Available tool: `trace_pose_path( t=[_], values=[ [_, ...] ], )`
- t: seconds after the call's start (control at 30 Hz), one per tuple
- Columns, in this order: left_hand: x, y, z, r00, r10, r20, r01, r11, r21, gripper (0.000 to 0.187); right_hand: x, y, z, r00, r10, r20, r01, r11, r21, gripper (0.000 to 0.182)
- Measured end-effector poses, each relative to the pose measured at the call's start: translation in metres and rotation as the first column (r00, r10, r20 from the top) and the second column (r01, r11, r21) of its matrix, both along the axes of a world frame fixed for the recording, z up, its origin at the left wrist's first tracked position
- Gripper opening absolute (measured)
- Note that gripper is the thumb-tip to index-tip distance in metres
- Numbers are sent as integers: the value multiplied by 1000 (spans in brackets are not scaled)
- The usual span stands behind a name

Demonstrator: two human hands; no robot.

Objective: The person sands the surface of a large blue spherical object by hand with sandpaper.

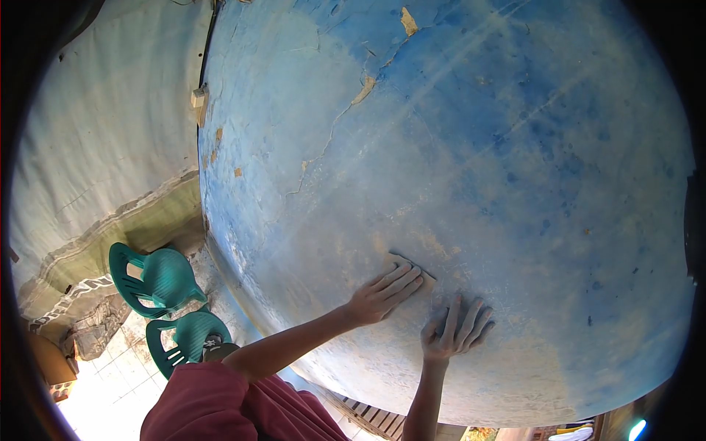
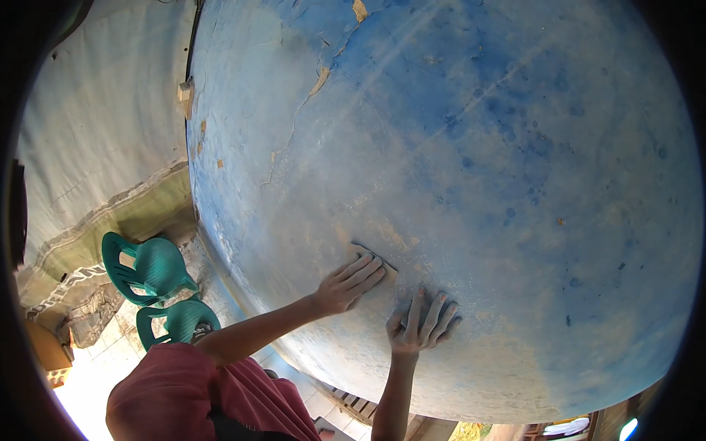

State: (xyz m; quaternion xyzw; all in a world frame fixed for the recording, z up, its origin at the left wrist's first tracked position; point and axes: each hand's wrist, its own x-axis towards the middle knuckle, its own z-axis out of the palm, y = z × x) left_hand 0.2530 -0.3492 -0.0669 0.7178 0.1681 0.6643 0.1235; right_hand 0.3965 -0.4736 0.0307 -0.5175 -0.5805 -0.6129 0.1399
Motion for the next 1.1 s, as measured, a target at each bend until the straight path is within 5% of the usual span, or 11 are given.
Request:
trace_pose_path(
  t=[0.03, 0.17, 0.27, 0.4, 0.47, 0.53, 0.67, 0.73, 0.77, 1.0, 1.1],
  values=[
    [-9, 5, 0, 1000, 22, -20, -21, 999, 46, 56, 0, -1, 0, 1000, -1, -7, 1, 1000, -5, 48],
    [-56, 84, 29, 867, 365, 339, -157, 846, -510, 46, 1, 0, -2, 1000, -11, -10, 11, 1000, -1, 46],
    [-51, 84, 34, 849, 438, 295, -252, 827, -502, 44, 1, 1, -3, 1000, -25, -2, 25, 1000, 12, 46],
    [-30, 24, 11, 982, 139, 131, -99, 956, -278, 44, -1, 1, -1, 1000, -28, 0, 28, 1000, -9, 45],
    [-47, 60, 7, 975, 196, 103, -160, 946, -282, 47, 0, -1, -2, 999, -35, 8, 35, 999, 1, 45],
    [-62, 95, 13, 862, 404, 306, -206, 831, -517, 52, -3, -2, 1, 999, -53, 9, 53, 999, -7, 45],
    [-48, 75, 28, 825, 456, 334, -236, 815, -529, 52, -1, 3, -4, 1000, -30, -1, 30, 999, 26, 52],
    [-33, 30, 22, 976, 137, 171, -73, 939, -335, 46, -3, 2, -1, 999, -36, 6, 36, 999, 19, 48],
    [-34, 38, 19, 975, 139, 175, -73, 938, -338, 46, -5, 0, 0, 998, -54, 9, 54, 999, 2, 45],
    [-50, 93, 30, 753, 497, 430, -140, 761, -633, 48, -8, 2, 0, 999, -46, -2, 46, 999, 15, 46],
    [-31, 43, 30, 914, 250, 320, -102, 904, -416, 49, -7, 6, 2, 998, -56, 31, 56, 998, 17, 46]
  ],
)
